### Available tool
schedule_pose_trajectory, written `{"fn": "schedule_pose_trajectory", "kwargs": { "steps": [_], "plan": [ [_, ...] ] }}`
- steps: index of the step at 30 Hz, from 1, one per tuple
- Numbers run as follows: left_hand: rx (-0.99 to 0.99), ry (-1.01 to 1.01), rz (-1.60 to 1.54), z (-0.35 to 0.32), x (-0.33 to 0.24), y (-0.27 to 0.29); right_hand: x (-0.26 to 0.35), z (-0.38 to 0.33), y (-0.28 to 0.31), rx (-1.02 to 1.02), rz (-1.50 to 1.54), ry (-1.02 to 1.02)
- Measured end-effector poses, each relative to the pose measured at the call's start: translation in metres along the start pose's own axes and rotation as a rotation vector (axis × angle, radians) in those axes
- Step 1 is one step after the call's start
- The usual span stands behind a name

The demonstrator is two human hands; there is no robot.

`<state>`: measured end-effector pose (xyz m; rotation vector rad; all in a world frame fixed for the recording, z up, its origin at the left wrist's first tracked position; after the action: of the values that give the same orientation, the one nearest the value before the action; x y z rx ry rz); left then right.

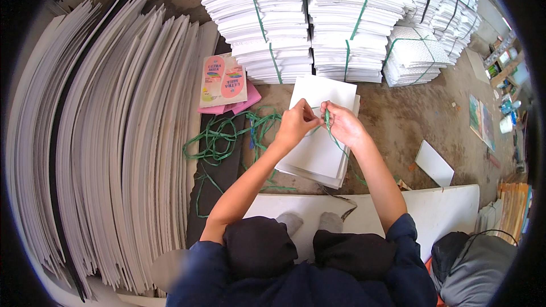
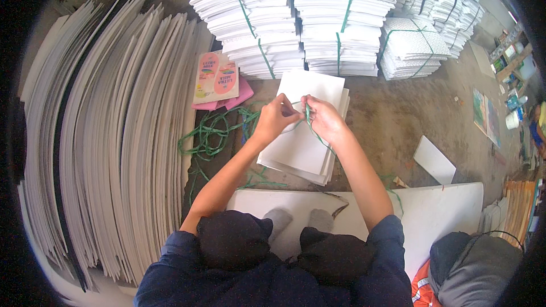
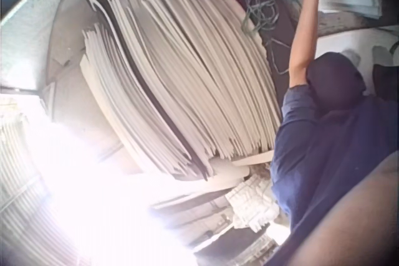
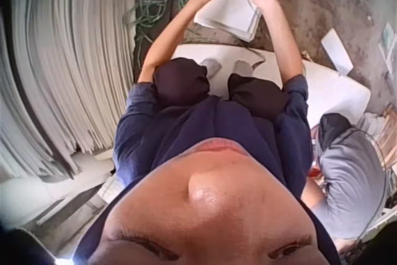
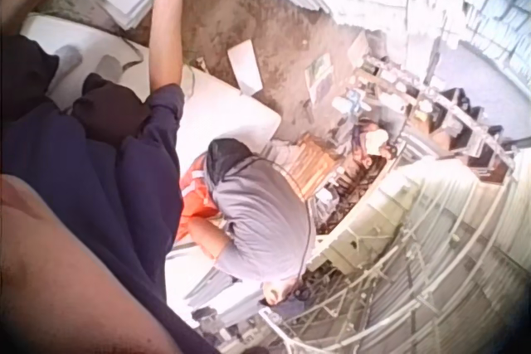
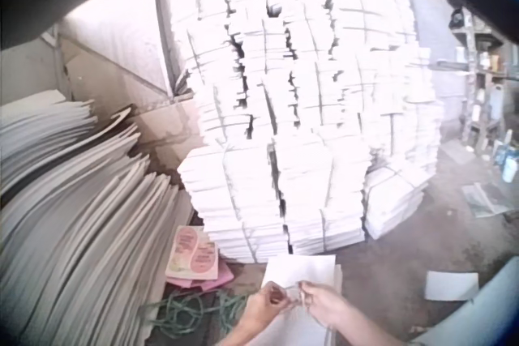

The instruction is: The person gathers a length of green plastic strapping and wraps it around a stack of white paper sheets. They tie the strapping into a secure knot to hold the bundle together, then use a blue utility knife to cut the excess strap. Finally, the person places the completed bundle onto a larger stack of similar paper bundles.

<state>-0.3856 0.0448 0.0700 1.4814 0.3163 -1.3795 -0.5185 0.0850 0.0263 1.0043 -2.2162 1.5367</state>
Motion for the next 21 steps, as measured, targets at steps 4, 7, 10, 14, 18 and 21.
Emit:
{"fn": "schedule_pose_trajectory", "kwargs": {
  "steps": [4, 7, 10, 14, 18, 21],
  "plan": [
    [-0.073, -0.050, -0.145, 0.009, 0.005, 0.003, 0.011, -0.014, -0.008, -0.157, -0.238, 0.120],
    [0.048, 0.147, -0.313, 0.013, 0.012, -0.005, 0.009, -0.019, -0.009, -0.255, -0.556, 0.178],
    [0.096, 0.179, -0.313, 0.016, 0.021, -0.005, 0.006, -0.024, -0.010, -0.381, -0.859, 0.296],
    [0.270, 0.298, -0.477, 0.014, 0.018, -0.008, 0.000, -0.018, 0.000, -0.462, -0.946, 0.464],
    [0.275, 0.265, -0.515, 0.008, 0.023, -0.010, 0.000, -0.020, -0.013, -0.433, -0.906, 0.494],
    [0.226, 0.267, -0.691, 0.007, 0.026, -0.011, 0.003, -0.021, -0.011, -0.420, -0.800, 0.265]
  ]
}}
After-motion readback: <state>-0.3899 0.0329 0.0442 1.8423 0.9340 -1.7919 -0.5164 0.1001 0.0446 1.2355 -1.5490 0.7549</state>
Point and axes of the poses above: each hand's wrist, its own z-axis towards the middle knuckle, its own y-axis out of the back of the hand, x = y × z, the point moved 3 cm from there along z, towards the middle knuckle, and after that the axes turned 10 degrees about -y, right-handed, at the moved point
